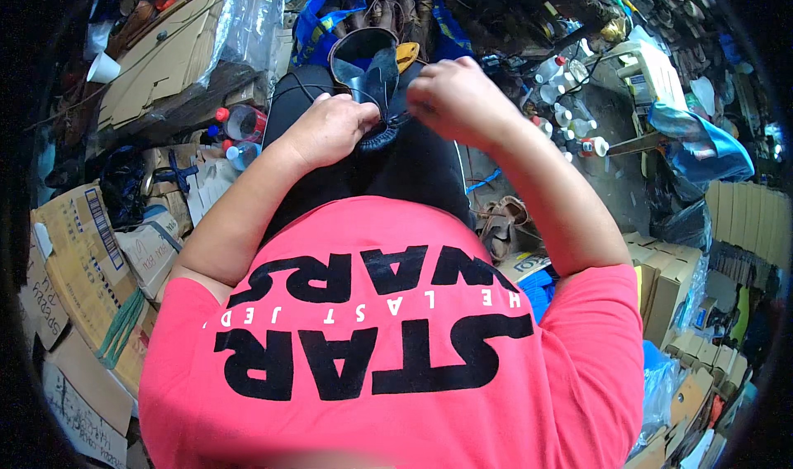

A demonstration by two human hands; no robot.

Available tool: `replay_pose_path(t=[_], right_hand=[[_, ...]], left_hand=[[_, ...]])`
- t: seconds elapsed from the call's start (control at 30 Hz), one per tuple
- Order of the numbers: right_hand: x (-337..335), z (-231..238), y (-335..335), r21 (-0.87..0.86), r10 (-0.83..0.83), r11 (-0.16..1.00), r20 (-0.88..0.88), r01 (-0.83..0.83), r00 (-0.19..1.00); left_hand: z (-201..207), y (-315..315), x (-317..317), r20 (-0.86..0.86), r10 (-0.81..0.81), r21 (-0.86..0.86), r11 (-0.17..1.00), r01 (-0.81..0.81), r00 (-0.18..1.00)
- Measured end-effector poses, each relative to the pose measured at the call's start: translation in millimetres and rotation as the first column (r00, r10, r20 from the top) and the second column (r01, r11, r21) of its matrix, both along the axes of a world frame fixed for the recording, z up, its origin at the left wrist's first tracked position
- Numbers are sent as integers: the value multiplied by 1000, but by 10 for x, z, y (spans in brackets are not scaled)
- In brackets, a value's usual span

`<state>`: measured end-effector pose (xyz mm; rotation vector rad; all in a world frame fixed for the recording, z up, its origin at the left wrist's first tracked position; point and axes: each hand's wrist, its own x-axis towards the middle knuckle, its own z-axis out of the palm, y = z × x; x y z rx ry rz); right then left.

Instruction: Hand-stitching the edge of a leather shoe component using a needle and thread.

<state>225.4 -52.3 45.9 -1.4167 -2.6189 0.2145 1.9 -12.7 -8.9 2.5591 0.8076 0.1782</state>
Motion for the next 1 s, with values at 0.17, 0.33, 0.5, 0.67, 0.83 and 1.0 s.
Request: replay_pose_path(t=[0.17,0.33,0.5,0.67,0.83,1.0], right_hand=[[-192,-133,-11,-3,72,997,221,-73,973],[-176,-197,47,-71,130,991,264,-115,956],[158,-349,-37,-29,62,998,150,-58,987],[1110,-574,-347,-539,-649,700,-205,469,733],[775,-221,-11,-513,-521,852,-851,-106,-64],[-189,171,157,-295,-462,689,-883,-662,-87]], left_hand=[[-12,19,44,-24,-27,38,999,28,999],[80,-11,-115,-14,-69,152,986,70,998],[136,-125,-528,-22,-26,288,957,31,999],[268,-145,-1454,42,306,169,936,-309,951],[887,-75,-994,584,338,-377,918,-123,738],[833,-379,-162,764,303,-641,462,613,569]])
